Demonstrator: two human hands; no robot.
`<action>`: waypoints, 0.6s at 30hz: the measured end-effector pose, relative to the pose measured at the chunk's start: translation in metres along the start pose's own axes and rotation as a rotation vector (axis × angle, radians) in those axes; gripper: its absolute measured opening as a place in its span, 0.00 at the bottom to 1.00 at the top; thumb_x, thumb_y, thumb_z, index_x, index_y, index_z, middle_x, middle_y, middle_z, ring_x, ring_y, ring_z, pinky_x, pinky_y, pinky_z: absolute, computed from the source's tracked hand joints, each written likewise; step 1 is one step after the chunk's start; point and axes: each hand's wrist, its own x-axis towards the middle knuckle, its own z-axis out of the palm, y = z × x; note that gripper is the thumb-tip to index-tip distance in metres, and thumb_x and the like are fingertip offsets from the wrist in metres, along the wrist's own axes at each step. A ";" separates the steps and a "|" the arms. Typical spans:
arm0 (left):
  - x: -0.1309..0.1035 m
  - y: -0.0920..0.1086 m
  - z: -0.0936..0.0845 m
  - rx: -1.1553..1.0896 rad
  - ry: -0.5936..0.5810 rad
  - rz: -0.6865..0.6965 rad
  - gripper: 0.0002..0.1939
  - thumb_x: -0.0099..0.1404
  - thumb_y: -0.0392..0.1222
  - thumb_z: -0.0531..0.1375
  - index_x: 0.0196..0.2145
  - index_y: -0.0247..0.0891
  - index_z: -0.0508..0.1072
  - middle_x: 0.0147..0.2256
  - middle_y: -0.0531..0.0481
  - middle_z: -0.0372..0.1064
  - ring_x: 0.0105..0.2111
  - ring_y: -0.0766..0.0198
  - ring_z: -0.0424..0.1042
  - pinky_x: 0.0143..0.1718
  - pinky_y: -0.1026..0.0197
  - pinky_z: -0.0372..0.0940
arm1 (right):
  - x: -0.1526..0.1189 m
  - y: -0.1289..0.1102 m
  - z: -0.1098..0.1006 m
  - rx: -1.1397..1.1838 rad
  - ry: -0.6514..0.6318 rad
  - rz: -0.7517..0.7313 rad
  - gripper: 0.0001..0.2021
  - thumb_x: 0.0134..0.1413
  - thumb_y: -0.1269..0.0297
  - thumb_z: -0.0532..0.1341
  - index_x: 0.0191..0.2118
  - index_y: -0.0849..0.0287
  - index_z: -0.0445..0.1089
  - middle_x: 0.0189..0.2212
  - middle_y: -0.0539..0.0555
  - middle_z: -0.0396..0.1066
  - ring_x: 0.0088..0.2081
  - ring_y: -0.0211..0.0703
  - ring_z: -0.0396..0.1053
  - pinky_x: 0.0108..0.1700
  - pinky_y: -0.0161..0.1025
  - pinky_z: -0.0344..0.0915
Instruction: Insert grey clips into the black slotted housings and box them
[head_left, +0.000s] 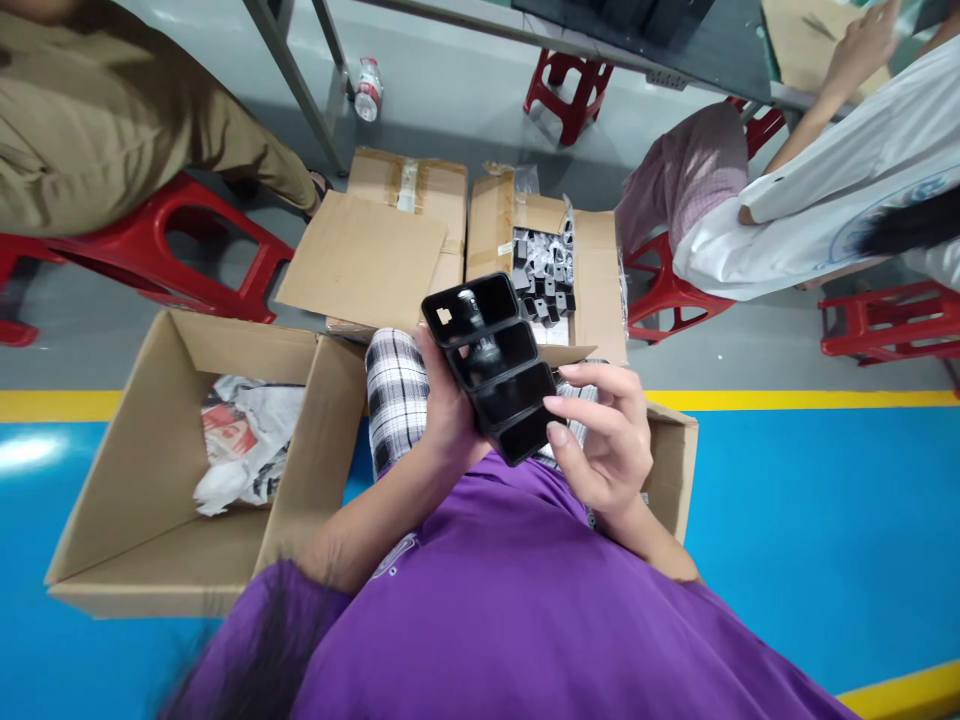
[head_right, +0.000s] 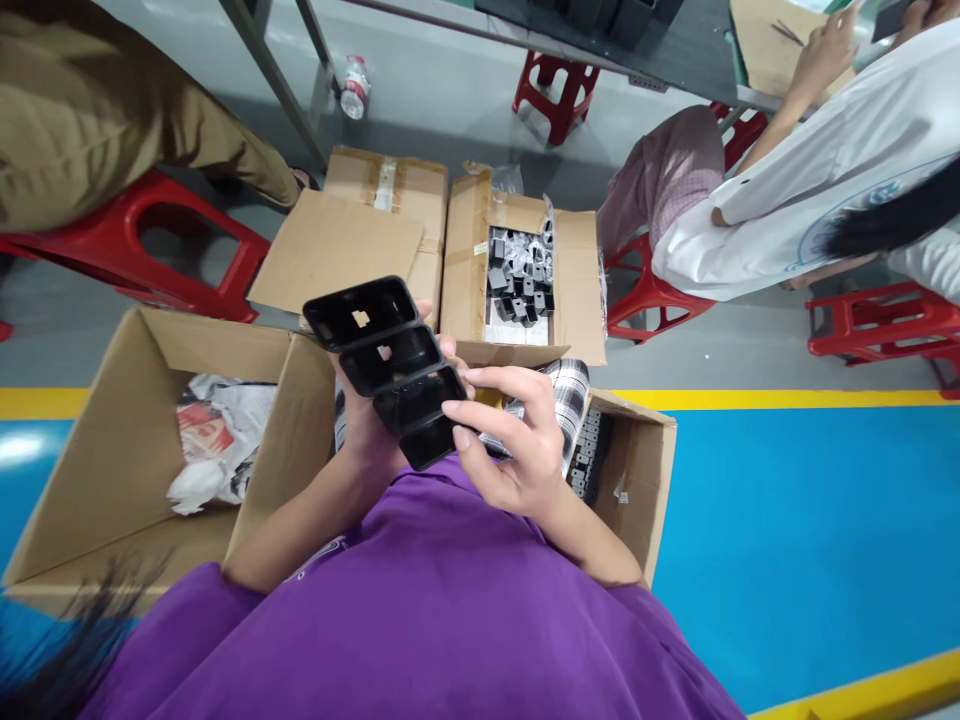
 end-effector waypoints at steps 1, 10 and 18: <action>0.001 0.001 -0.001 -0.018 -0.022 -0.020 0.35 0.67 0.72 0.45 0.38 0.40 0.77 0.31 0.50 0.75 0.30 0.63 0.75 0.46 0.53 0.72 | -0.001 0.000 0.000 0.007 0.003 0.024 0.16 0.58 0.71 0.61 0.50 0.49 0.72 0.48 0.55 0.70 0.47 0.49 0.70 0.45 0.52 0.72; 0.002 -0.001 0.000 -0.085 -0.026 -0.062 0.35 0.67 0.71 0.46 0.44 0.40 0.77 0.30 0.50 0.74 0.29 0.61 0.75 0.42 0.53 0.73 | -0.006 0.001 0.001 0.072 0.000 0.119 0.18 0.59 0.73 0.61 0.54 0.50 0.70 0.47 0.55 0.72 0.48 0.49 0.72 0.47 0.51 0.74; 0.003 0.002 0.001 -0.062 0.017 -0.071 0.35 0.68 0.71 0.45 0.47 0.40 0.76 0.30 0.50 0.74 0.30 0.60 0.75 0.42 0.53 0.73 | -0.011 0.004 0.003 0.229 -0.013 0.199 0.19 0.61 0.73 0.58 0.56 0.51 0.68 0.48 0.56 0.74 0.51 0.49 0.72 0.50 0.52 0.73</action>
